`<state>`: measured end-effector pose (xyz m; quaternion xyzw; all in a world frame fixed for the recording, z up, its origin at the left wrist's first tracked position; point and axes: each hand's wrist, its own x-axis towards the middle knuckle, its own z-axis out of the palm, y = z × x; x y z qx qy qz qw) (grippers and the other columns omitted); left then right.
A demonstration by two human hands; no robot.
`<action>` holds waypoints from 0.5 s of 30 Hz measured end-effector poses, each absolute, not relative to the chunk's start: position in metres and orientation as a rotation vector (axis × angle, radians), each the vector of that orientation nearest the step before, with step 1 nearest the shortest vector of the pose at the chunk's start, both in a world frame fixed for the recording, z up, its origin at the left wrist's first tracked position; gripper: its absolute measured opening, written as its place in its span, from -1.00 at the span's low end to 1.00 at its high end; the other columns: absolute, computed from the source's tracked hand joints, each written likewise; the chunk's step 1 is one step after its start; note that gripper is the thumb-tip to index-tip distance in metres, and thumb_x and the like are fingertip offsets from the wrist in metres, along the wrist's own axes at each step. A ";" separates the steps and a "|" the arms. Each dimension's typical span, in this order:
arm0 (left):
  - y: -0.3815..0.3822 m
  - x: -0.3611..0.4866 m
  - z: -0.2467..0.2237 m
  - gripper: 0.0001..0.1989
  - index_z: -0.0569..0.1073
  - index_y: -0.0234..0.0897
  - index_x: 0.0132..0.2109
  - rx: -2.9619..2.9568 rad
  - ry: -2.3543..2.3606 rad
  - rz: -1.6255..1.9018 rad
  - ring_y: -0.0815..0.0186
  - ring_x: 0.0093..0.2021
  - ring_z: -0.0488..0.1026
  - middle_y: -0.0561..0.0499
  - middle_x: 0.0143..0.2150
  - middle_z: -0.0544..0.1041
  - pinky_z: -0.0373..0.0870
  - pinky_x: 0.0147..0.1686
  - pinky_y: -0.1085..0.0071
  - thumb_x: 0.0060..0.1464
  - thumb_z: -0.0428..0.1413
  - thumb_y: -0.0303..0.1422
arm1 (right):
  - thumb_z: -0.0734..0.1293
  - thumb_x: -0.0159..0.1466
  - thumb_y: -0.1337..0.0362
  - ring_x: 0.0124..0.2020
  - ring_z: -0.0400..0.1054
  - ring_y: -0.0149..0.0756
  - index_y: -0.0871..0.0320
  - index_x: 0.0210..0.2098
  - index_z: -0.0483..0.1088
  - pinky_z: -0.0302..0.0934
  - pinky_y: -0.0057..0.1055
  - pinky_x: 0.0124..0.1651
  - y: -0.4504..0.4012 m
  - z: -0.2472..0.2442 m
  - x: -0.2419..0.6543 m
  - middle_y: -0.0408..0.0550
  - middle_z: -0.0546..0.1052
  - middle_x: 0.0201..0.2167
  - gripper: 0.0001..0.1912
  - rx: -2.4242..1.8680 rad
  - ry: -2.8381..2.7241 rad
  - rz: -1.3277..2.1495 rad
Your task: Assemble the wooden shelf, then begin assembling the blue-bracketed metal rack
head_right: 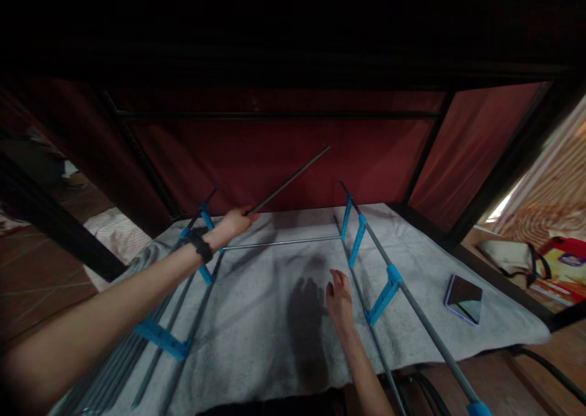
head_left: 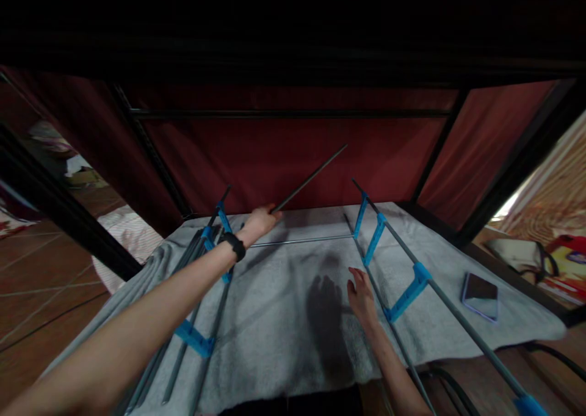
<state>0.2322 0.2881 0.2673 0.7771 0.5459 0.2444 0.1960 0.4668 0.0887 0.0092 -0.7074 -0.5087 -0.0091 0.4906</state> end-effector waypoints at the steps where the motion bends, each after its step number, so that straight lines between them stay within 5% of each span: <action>1: 0.286 0.242 0.256 -0.67 0.50 -0.37 0.01 2.204 1.516 0.630 0.22 -0.16 0.50 -0.15 -0.11 0.59 0.33 -0.19 0.42 0.20 0.05 -0.26 | 0.08 0.32 0.26 0.16 0.27 -0.16 0.11 0.15 0.30 0.21 -0.13 0.20 0.088 0.007 0.465 0.08 0.36 0.09 -0.55 -1.718 -1.235 -0.010; 10: 0.237 0.238 0.095 -0.72 0.47 -0.28 -0.01 1.984 1.664 0.430 0.23 -0.19 0.51 -0.14 -0.19 0.59 0.27 -0.28 0.41 0.27 -0.04 -0.28 | 0.09 0.33 0.19 0.07 0.37 -0.11 0.17 0.03 0.40 0.27 -0.10 0.14 0.055 -0.041 0.465 0.15 0.45 0.02 -0.59 -1.746 -1.233 0.149; 15: 0.213 0.213 0.043 -0.77 0.48 -0.27 -0.09 1.891 1.747 0.357 0.24 -0.21 0.52 -0.09 -0.23 0.59 0.28 -0.29 0.42 0.25 -0.04 -0.33 | 0.08 0.35 0.02 0.03 0.38 -0.07 0.15 -0.01 0.43 0.28 -0.05 0.12 0.046 -0.057 0.461 0.14 0.47 -0.01 -0.54 -1.745 -1.186 0.184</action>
